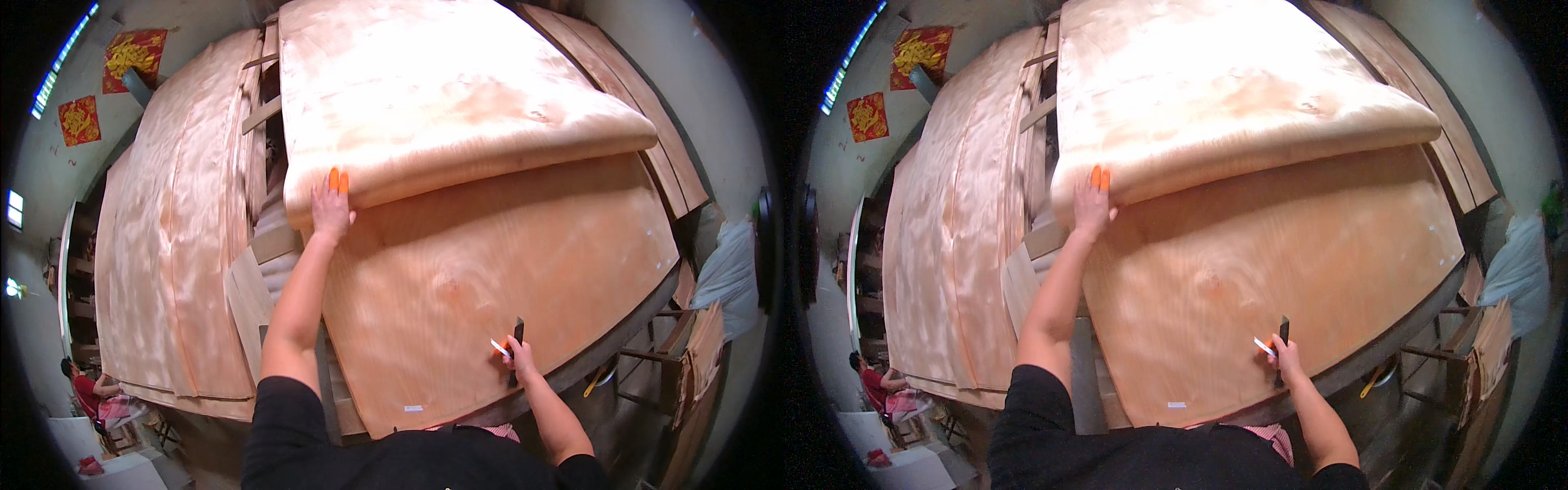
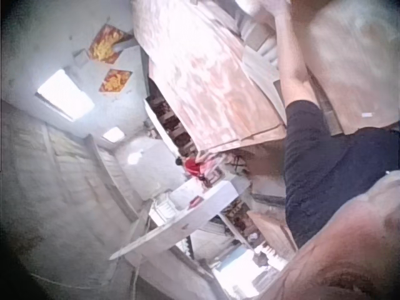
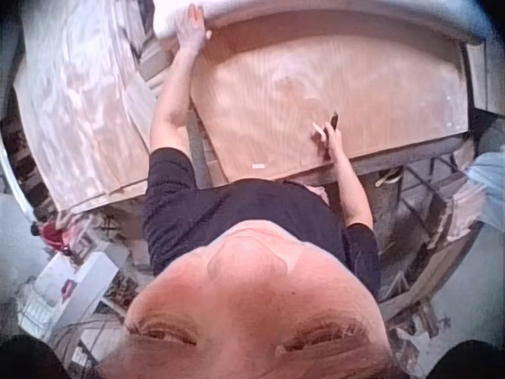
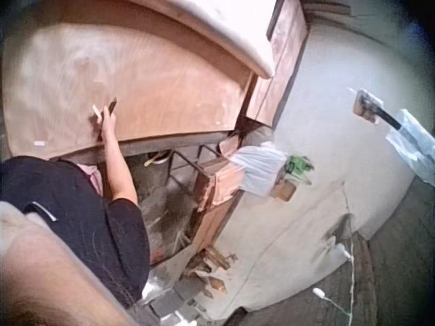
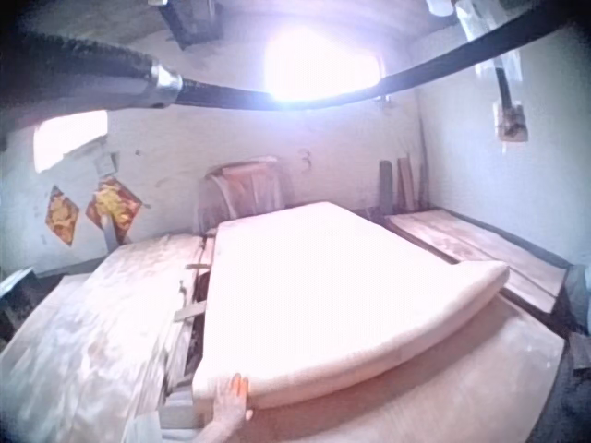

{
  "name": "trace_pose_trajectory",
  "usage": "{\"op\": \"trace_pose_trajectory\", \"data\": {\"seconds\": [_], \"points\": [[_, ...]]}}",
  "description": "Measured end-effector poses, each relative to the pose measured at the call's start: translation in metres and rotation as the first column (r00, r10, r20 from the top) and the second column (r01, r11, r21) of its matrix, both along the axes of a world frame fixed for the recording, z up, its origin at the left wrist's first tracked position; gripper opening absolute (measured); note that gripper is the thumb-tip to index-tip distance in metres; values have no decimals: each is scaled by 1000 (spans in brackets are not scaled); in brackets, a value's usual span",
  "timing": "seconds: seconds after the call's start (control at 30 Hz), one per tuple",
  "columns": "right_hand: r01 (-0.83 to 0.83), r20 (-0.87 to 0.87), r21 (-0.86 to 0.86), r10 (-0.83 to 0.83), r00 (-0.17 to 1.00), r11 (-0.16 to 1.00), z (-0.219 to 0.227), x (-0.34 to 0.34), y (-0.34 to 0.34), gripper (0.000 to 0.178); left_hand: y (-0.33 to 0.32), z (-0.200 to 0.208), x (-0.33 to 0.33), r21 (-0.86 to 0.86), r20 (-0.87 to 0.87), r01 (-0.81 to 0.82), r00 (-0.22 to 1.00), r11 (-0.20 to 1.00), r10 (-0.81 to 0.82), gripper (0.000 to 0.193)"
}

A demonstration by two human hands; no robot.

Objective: The person uses a utility knife and a straightedge to cut a large sheet of wood veneer on a workbench. They repeatedly align the straightedge, score the veneer, and peel back the cut sections. The person also uses a brush to sweep debris from the work surface.

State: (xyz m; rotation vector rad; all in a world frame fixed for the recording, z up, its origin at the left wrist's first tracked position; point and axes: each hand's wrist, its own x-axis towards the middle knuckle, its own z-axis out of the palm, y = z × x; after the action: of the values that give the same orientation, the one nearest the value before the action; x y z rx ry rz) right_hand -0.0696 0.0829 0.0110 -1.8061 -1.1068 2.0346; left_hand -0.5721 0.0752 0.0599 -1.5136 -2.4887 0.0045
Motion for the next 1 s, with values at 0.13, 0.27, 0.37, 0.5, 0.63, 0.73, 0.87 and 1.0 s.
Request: {"op": "trace_pose_trajectory", "data": {"seconds": [0.13,0.27,0.37,0.5,0.63,0.73,0.87,1.0], "points": [[-51,-23,-19,50,998,999,5,1,0,30,-61,3,62,-17,37,60,998,998,-59,94],[-55,-28,-13,55,998,998,4,3,0,30,-93,15,90,11,151,197,969,980,-196,72],[-28,-30,9,28,999,1000,7,3,-2,31,-93,39,55,270,161,164,964,949,-213,51],[-47,-51,7,47,998,999,4,-1,-1,32,-80,60,-45,443,290,-327,933,835,211,54],[-50,-19,16,50,999,999,3,3,-1,35,-64,61,-48,482,771,-496,632,722,-81,57],[-108,-116,68,116,986,992,1,-8,1,36,-121,38,-80,724,688,-508,490,466,-535,44],[-79,13,36,78,997,996,-12,13,1,35,-134,63,27,616,739,-685,333,389,-585,49],[-56,-22,48,57,998,997,-5,6,1,34,-170,62,36,423,748,-796,37,432,-663,62]]}}
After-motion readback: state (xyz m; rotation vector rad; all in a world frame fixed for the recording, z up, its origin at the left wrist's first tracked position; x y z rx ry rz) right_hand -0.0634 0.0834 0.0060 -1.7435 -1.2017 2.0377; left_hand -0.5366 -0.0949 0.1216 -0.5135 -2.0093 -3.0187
